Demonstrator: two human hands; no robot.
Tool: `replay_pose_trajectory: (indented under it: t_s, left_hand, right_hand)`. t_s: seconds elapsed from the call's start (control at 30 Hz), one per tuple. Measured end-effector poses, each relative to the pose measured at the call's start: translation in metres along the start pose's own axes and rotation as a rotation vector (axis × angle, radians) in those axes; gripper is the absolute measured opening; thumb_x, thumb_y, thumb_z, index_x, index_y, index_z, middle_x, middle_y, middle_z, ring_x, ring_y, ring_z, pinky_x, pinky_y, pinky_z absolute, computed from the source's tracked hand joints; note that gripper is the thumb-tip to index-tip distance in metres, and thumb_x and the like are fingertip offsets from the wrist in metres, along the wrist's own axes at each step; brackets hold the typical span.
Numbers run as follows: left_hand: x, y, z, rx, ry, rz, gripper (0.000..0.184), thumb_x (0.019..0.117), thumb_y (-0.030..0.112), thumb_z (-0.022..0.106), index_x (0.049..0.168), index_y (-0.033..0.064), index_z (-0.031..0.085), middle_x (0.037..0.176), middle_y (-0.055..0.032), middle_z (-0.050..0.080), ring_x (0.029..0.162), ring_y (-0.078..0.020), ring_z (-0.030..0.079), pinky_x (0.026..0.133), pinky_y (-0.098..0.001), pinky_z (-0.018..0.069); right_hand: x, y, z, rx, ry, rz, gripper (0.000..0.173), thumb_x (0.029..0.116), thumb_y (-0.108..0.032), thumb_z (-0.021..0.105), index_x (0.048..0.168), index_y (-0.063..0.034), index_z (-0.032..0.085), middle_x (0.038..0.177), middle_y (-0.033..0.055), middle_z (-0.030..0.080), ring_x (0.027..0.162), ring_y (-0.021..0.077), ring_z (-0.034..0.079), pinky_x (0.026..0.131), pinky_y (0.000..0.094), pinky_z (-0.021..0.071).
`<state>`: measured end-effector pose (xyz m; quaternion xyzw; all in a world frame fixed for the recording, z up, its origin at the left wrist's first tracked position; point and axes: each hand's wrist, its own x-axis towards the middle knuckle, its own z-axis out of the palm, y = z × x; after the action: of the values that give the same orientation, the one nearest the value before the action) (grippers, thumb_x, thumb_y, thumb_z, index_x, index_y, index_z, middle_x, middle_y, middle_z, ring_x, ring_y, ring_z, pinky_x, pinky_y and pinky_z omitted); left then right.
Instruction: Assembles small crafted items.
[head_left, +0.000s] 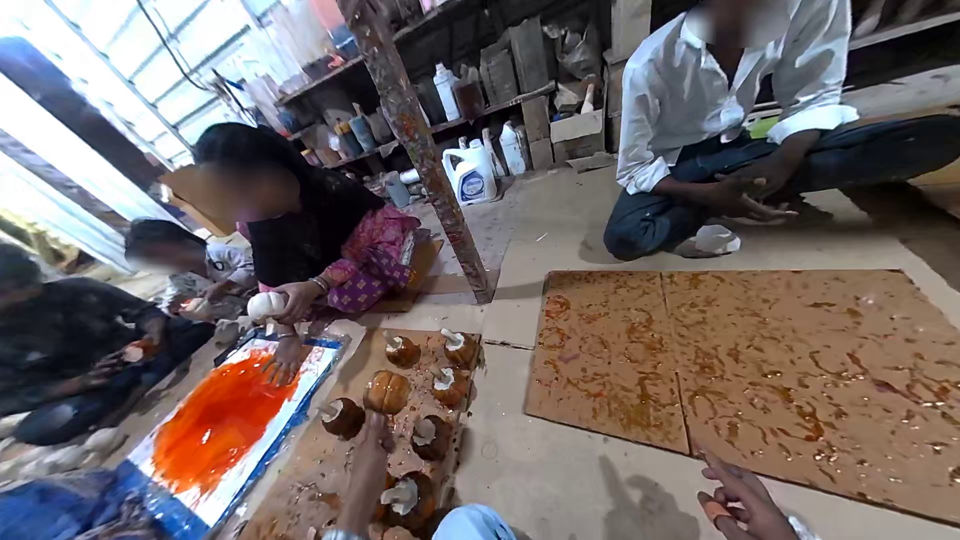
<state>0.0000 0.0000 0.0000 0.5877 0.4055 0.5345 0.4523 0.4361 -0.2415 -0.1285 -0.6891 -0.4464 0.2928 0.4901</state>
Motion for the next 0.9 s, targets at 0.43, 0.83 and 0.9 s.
replay_pose_trajectory:
  t_s: [0.43,0.83,0.9]
  left_hand:
    - [-0.156,-0.052,0.19,-0.586,-0.364,-0.592,0.038,0.1104,0.027,0.024,0.099,0.01,0.057,0.059,0.0075,0.048,0.052,-0.0053,0.05,0.056,-0.022,0.0484]
    - [-0.184,-0.083,0.194,-0.082,-0.507,-0.444,0.032,0.1089,0.025,0.033,0.105,0.0049,0.058,0.062,0.0065,0.05,0.055,-0.0045,0.049,0.057,-0.0223,0.0458]
    - [-0.183,-0.081,0.195,-0.132,-0.477,-0.466,0.033,0.1092,0.024,0.03,0.103,0.0053,0.057,0.061,0.0073,0.048,0.053,-0.0042,0.048,0.056,-0.022,0.0457]
  right_hand:
    - [-0.023,-0.026,0.003,-0.376,0.18,-0.393,0.064,0.0836,-0.002,0.058,0.141,-0.0279,0.064,0.13,0.0155,0.059,0.098,0.028,0.065,0.081,0.0466,0.0579]
    - [-0.019,-0.048,0.025,-0.769,-0.081,-0.325,0.076,0.0841,-0.006,0.066,0.145,-0.0496,0.054,0.134,0.0093,0.061,0.112,0.0323,0.061,0.09,0.0562,0.0484]
    - [-0.016,-0.046,0.02,-0.76,-0.199,-0.089,0.07,0.0885,-0.007,0.063,0.146,-0.0467,0.055,0.146,0.0107,0.052,0.126,0.036,0.053,0.096,0.0586,0.0439]
